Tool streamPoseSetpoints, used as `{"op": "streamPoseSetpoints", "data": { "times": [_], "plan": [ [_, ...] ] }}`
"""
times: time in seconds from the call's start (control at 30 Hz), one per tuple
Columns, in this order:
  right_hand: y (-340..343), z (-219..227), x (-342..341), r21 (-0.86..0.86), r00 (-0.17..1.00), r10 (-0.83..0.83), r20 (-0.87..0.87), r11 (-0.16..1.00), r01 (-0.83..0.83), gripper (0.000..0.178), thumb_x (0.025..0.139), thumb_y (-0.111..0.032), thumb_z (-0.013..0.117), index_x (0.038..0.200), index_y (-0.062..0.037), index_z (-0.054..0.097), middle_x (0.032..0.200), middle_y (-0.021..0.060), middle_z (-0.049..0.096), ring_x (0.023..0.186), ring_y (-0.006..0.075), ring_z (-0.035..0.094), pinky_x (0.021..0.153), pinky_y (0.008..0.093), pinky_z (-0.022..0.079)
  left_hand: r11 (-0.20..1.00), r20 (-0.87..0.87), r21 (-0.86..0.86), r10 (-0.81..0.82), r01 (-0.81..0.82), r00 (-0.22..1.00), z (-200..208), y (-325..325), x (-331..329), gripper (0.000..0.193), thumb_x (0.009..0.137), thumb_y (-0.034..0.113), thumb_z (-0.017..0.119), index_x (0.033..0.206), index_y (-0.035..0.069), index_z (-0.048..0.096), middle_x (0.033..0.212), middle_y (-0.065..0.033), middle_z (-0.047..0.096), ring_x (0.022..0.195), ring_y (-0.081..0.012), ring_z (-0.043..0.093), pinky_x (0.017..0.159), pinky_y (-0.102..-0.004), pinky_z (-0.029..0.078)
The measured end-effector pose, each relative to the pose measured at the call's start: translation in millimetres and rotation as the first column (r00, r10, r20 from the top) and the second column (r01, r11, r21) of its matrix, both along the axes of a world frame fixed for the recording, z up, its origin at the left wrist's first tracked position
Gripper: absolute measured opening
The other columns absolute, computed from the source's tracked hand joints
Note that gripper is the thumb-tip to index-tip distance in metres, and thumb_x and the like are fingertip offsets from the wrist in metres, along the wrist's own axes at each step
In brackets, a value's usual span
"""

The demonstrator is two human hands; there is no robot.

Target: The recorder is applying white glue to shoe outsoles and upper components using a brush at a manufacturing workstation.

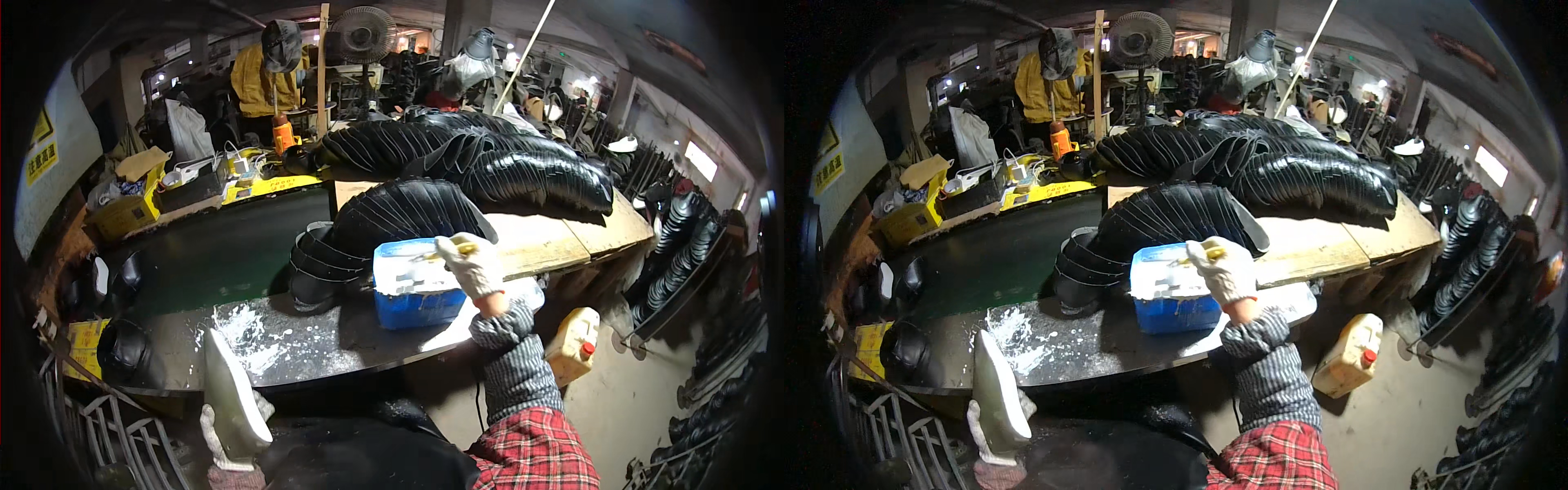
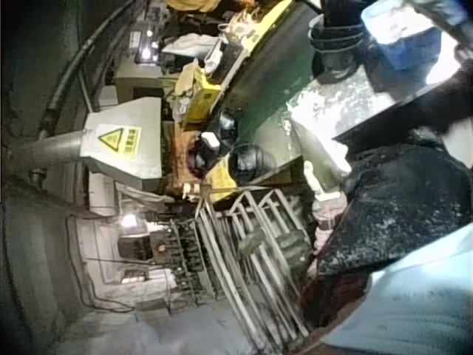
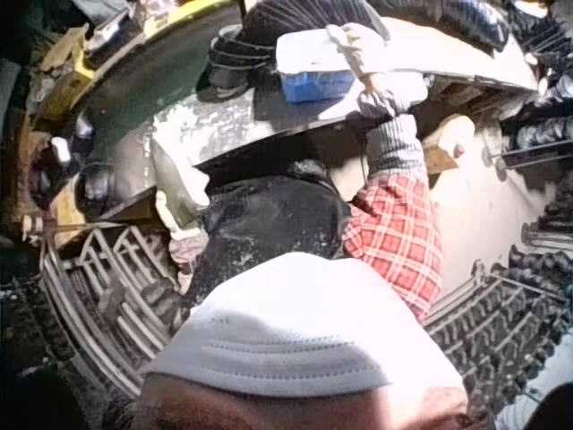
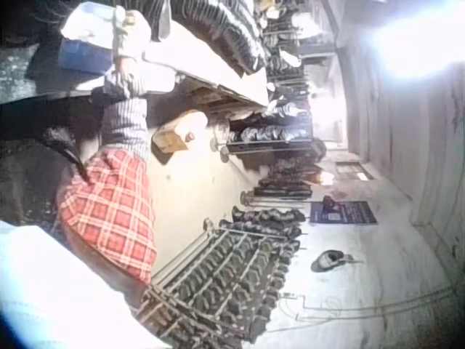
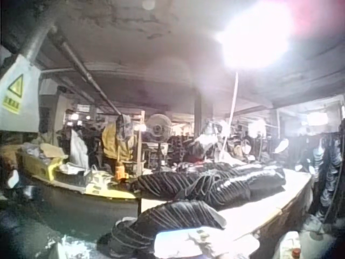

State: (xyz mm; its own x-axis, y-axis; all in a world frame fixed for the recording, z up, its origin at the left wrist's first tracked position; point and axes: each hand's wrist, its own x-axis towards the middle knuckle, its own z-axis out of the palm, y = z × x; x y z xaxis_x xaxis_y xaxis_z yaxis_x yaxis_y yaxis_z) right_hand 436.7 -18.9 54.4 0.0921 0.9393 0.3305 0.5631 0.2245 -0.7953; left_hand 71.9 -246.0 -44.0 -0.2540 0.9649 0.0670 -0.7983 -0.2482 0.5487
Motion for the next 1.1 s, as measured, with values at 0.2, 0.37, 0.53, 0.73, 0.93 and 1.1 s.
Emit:
{"op": "streamPoseSetpoints", "data": {
  "times": [0.2, 0.37, 0.53, 0.73, 0.93, 1.1],
  "plan": [
    [-30.4, -3.1, -8.4, 0.157, 0.994, 0.105, -0.039, 0.983, -0.098, 0.015, 0.088, -0.017, 0.065, 0.085, -0.0029, 0.067, 0.062, 0.0048, 0.062, 0.057, 0.0094, 0.058, 0.054, 0.0249, 0.046, 0.843, 0.360, -0.484, -0.051, 0.234, 0.932, -74.1, -73.3, -57.0, 0.067, 0.080, 0.073, 0.051, 0.092, 0.008, 0.065, 0.075, -0.0112, 0.066, 0.066, -0.0290, 0.064, 0.059, -0.0399, 0.052],
    [-49.8, -6.9, -84.7, 0.028, 0.873, 0.338, -0.352, 0.936, -0.351, 0.014, 0.090, -0.010, 0.064, 0.095, 0.0017, 0.067, 0.084, 0.0080, 0.067, 0.070, 0.0113, 0.063, 0.063, 0.0224, 0.053, 0.876, 0.594, -0.347, -0.070, 0.334, 0.801, -48.7, -55.2, -53.2, 0.073, 0.080, 0.072, 0.051, 0.106, 0.005, 0.063, 0.083, -0.0164, 0.068, 0.073, -0.0333, 0.067, 0.063, -0.0442, 0.056],
    [-65.7, -40.0, -240.4, 0.093, 0.342, 0.934, 0.101, 0.334, -0.938, 0.023, 0.088, -0.011, 0.067, 0.106, 0.0031, 0.065, 0.090, 0.0078, 0.068, 0.076, 0.0097, 0.062, 0.067, 0.0218, 0.051, 0.946, 0.575, -0.004, -0.263, 0.324, 0.775, -115.3, -52.2, -70.0, 0.076, 0.087, 0.071, 0.040, 0.134, 0.011, 0.048, 0.107, -0.0251, 0.064, 0.076, -0.0461, 0.066, 0.056, -0.0598, 0.056],
    [-43.4, -62.1, -329.7, -0.089, 0.458, 0.767, -0.449, 0.472, -0.877, 0.018, 0.092, -0.012, 0.062, 0.098, 0.0041, 0.065, 0.080, 0.0032, 0.064, 0.069, 0.0057, 0.054, 0.061, 0.0196, 0.044, 0.929, 0.677, 0.053, -0.302, 0.365, 0.671, -153.7, -65.8, -88.8, 0.085, 0.084, 0.077, 0.035, 0.134, 0.009, 0.049, 0.111, -0.0293, 0.060, 0.092, -0.0477, 0.063, 0.075, -0.0607, 0.051],
    [-66.0, -58.6, -293.9, -0.019, 0.317, 0.948, 0.044, 0.318, -0.948, 0.022, 0.092, -0.020, 0.063, 0.080, -0.0016, 0.066, 0.077, 0.0091, 0.070, 0.065, 0.0128, 0.064, 0.058, 0.0273, 0.049, 0.926, 0.315, -0.374, 0.082, 0.044, 0.945, -96.8, -54.9, -75.6, 0.064, 0.093, 0.061, 0.041, 0.132, 0.011, 0.051, 0.113, -0.0097, 0.065, 0.093, -0.0223, 0.067, 0.080, -0.0410, 0.056],
    [-37.9, -26.0, -367.2, -0.033, 0.476, 0.874, -0.094, 0.476, -0.879, 0.018, 0.095, -0.014, 0.058, 0.090, 0.0023, 0.064, 0.071, 0.0024, 0.060, 0.061, 0.0067, 0.051, 0.055, 0.0214, 0.042, 0.941, 0.567, -0.017, -0.270, 0.338, 0.778, -133.0, -60.6, -96.3, 0.059, 0.098, 0.053, 0.039, 0.134, 0.007, 0.049, 0.125, -0.0093, 0.061, 0.110, -0.0229, 0.061, 0.093, -0.0371, 0.051]
  ]
}}
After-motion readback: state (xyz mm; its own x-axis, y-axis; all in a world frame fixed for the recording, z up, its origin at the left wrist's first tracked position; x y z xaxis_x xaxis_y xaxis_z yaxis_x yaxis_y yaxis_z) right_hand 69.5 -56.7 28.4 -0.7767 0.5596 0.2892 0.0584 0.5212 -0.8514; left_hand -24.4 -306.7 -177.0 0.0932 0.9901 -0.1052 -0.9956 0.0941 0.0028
